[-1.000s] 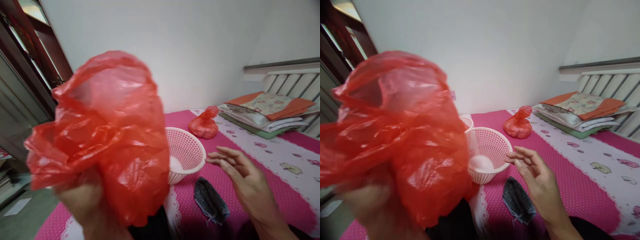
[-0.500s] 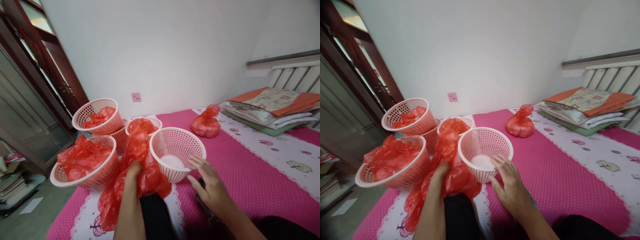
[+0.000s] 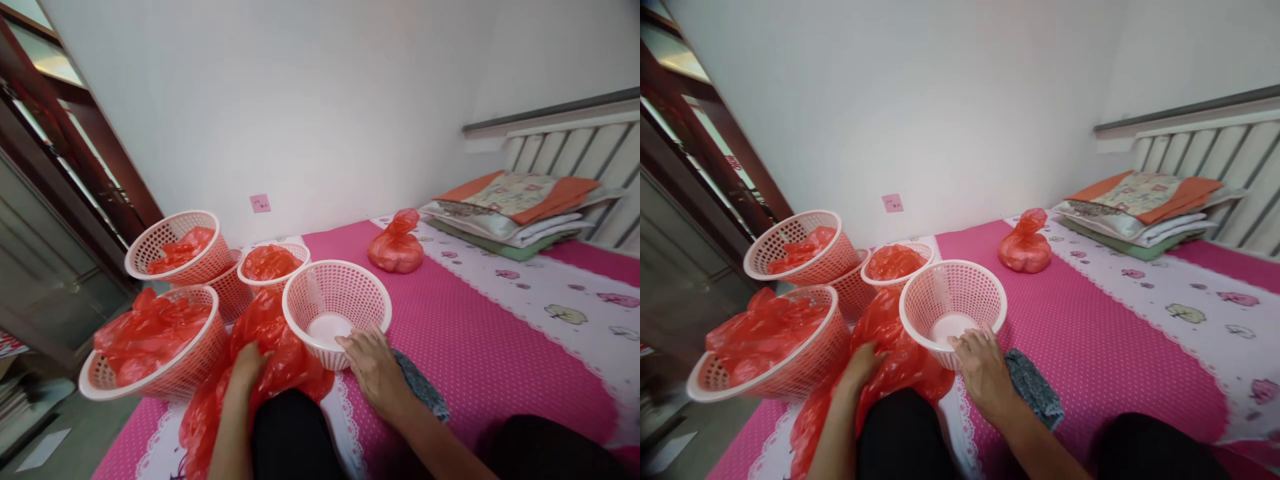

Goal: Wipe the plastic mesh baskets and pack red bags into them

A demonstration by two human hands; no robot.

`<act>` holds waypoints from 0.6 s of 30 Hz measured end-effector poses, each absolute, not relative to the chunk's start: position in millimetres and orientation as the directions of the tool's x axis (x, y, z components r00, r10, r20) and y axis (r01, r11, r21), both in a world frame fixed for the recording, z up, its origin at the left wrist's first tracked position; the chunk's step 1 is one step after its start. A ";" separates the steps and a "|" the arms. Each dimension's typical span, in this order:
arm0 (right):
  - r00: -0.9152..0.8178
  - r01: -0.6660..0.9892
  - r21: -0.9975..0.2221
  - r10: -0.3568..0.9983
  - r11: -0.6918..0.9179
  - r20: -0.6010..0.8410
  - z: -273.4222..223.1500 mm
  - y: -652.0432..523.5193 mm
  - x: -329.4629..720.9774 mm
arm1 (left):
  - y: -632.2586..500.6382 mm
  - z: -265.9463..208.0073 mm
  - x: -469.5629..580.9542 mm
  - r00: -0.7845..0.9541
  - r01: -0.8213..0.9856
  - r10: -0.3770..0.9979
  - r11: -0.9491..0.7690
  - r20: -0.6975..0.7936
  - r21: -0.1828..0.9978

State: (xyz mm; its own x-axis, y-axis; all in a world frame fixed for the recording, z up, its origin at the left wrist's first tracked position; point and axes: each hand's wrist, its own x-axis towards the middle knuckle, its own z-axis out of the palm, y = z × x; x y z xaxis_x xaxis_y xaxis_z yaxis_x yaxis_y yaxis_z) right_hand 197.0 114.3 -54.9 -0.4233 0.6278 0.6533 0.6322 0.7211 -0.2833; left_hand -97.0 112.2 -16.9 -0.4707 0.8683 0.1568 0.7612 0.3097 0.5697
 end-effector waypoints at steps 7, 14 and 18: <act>-0.385 0.603 -0.343 0.639 0.720 0.666 -54.2 112.3 187.3 | 148.9 49.5 -52.2 -0.421 0.704 0.702 -0.145 0.574 0.695; -0.422 0.461 -0.459 0.643 0.759 0.639 -41.7 111.7 209.7 | 210.1 6.2 -31.0 -0.401 0.443 0.840 -0.172 0.366 0.880; -0.221 0.349 -0.632 0.716 0.692 0.662 -23.8 140.6 241.6 | 216.7 -14.4 -27.8 -0.404 0.316 0.853 -0.208 0.330 0.925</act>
